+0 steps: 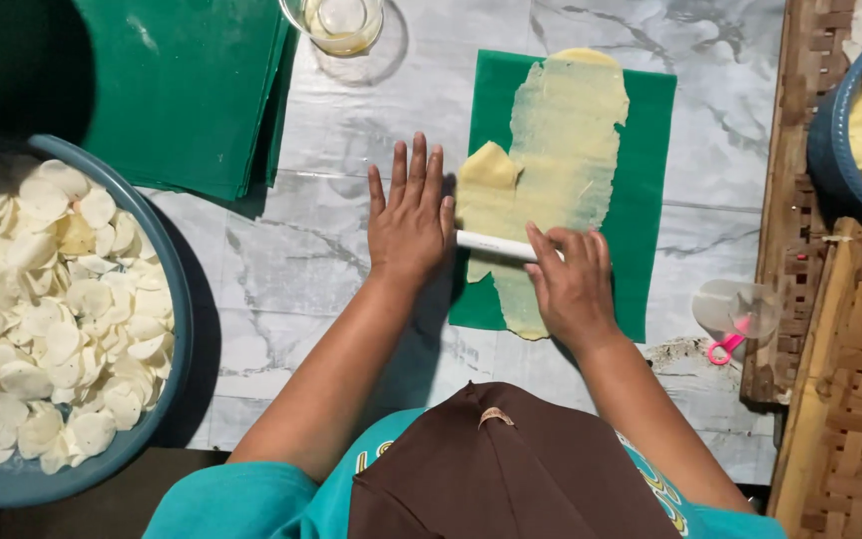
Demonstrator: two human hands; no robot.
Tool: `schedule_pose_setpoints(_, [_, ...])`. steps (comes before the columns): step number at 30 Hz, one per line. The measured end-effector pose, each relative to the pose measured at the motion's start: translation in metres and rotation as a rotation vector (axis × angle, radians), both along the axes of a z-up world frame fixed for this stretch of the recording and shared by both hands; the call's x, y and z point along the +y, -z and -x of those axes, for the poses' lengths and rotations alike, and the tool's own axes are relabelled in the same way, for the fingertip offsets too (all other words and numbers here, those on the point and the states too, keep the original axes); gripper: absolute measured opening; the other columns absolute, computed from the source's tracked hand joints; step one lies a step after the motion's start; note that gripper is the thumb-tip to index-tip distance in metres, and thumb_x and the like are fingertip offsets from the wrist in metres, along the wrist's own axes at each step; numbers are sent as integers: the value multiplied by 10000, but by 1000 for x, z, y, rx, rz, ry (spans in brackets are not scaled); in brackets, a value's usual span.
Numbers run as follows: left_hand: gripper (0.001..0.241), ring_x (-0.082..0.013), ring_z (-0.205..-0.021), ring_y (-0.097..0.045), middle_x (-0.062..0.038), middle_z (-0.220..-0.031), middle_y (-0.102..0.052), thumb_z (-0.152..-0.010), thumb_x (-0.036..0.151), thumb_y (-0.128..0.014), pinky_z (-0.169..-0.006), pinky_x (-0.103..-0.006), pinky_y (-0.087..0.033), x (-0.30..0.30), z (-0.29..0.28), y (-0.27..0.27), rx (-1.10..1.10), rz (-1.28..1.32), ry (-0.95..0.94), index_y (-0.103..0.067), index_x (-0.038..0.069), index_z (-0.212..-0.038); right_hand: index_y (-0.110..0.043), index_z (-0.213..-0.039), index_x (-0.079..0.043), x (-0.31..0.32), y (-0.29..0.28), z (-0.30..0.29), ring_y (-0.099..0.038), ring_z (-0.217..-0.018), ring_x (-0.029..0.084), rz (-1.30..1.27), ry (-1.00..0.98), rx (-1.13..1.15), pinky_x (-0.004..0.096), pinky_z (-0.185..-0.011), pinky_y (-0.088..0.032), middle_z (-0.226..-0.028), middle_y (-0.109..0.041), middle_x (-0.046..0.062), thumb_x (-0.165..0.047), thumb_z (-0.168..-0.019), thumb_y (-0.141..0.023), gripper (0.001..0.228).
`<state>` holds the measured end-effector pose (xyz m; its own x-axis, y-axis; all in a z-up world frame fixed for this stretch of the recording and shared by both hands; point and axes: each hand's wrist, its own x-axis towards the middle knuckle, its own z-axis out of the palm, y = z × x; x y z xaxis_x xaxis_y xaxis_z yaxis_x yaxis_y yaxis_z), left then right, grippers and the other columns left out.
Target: Rolling out yellow dough on a green mat using a white rolling pin.
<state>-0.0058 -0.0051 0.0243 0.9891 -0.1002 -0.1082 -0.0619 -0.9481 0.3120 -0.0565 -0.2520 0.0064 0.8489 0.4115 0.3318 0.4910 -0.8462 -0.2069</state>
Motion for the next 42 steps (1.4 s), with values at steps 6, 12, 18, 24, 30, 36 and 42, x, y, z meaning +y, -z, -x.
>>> schedule_pose_setpoints(6, [649,-258,-1602,58,-27,-1747,-5,-1068,388,-278,-1285,-519,86,-1,5,16,-10,-29,16,-157,179,-1671,-303,-1622,-86,15,-10,19,-325,-1507,375,67,44,129,588,-1180,-218,-1686,-268,194,-444,-1058,-427,680])
schedule_pose_setpoints(12, [647,-246,-1604,37,-18,-1749,-11,-1081,430,-257,-1283,-501,90,-1,18,32,-57,-62,2,-153,190,-1673,-639,-1390,-226,3,0,18,-589,-1143,243,-106,66,39,456,-1058,-408,-1207,-573,9,-254,-985,-625,406])
schedule_pose_setpoints(18, [646,-255,-1603,42,-43,-1745,-11,-1089,443,-229,-1279,-521,120,-3,16,9,15,-43,-24,-134,175,-1668,-658,-1374,-237,-2,-4,12,-563,-1082,231,-116,35,-29,425,-995,-383,-1138,-543,10,-188,-1024,-576,363])
schedule_pose_setpoints(24, [635,-286,-1601,7,-59,-1744,-60,-1077,382,-276,-1279,-545,66,-2,16,26,-25,-30,-45,-175,159,-1664,-406,-1594,-184,8,-10,14,-319,-1509,405,37,12,145,638,-1167,-215,-1662,-328,189,-463,-1068,-415,595])
schedule_pose_setpoints(30, [677,-304,-1609,42,-87,-1743,17,-1102,467,-252,-1286,-580,69,0,-46,17,4,9,-70,-119,137,-1678,-399,-1593,-57,17,-12,-48,-267,-1530,432,61,88,86,710,-1142,-199,-1664,-282,257,-522,-1067,-442,704])
schedule_pose_setpoints(36, [667,-294,-1609,25,-96,-1746,-31,-1113,470,-258,-1273,-583,77,4,-35,13,-59,0,-33,-139,133,-1676,-670,-1240,-275,-11,1,-40,-567,-991,194,53,-107,-46,406,-911,-406,-1023,-521,-50,-444,-997,-599,304])
schedule_pose_setpoints(42, [636,-291,-1606,25,-92,-1745,-36,-1112,407,-287,-1276,-583,63,5,12,-11,-96,30,-35,-142,140,-1671,-661,-1258,-256,-3,-13,0,-566,-988,173,36,-113,-103,397,-958,-392,-1025,-545,-46,-442,-1031,-528,322])
